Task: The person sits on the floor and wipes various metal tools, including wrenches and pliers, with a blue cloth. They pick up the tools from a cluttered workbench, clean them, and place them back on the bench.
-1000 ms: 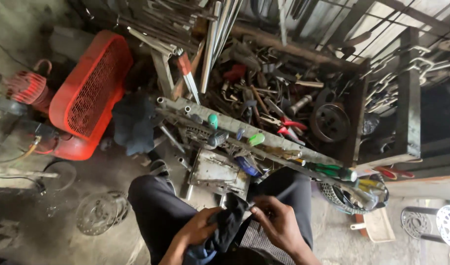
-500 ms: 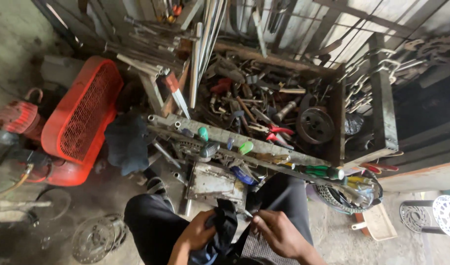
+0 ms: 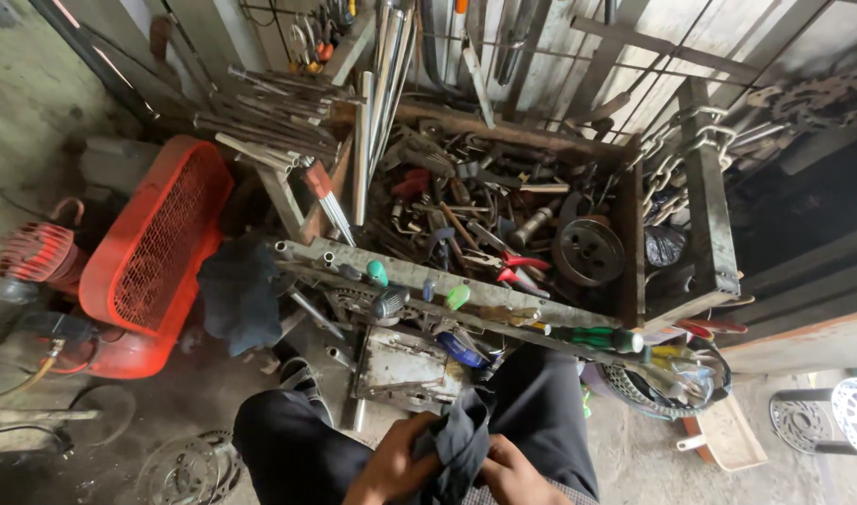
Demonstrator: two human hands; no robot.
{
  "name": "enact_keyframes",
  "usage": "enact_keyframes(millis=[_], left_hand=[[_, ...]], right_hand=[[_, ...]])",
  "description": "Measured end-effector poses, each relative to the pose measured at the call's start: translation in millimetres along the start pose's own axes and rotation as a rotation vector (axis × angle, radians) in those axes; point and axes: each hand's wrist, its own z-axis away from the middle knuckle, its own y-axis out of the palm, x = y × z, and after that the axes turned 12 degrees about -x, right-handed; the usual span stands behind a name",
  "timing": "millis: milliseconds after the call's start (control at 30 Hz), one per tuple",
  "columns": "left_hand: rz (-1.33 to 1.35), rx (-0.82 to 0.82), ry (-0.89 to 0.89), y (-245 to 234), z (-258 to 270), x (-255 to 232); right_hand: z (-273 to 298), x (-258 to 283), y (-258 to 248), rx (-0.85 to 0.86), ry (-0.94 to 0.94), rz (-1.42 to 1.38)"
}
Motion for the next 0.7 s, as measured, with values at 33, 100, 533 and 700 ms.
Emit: enact_keyframes(millis=[33,100,533,700], left_hand=[[-0.103,-0.068,0.033,0,6,5],[-0.209,-0.134,0.071,-1,13,22],[-0.566,0.032,0.101,-27,15,73],[-0.546,-0.102,0.395,-19,7,49]], right_hand=[[6,7,1,0.032,0.024,-0.074],[13,20,-2,0.062,0.043,-0.151],[62,127,-20,-0.107,-0.719,0.696],[60,135,-2,-0.064,-0.547,0.731]])
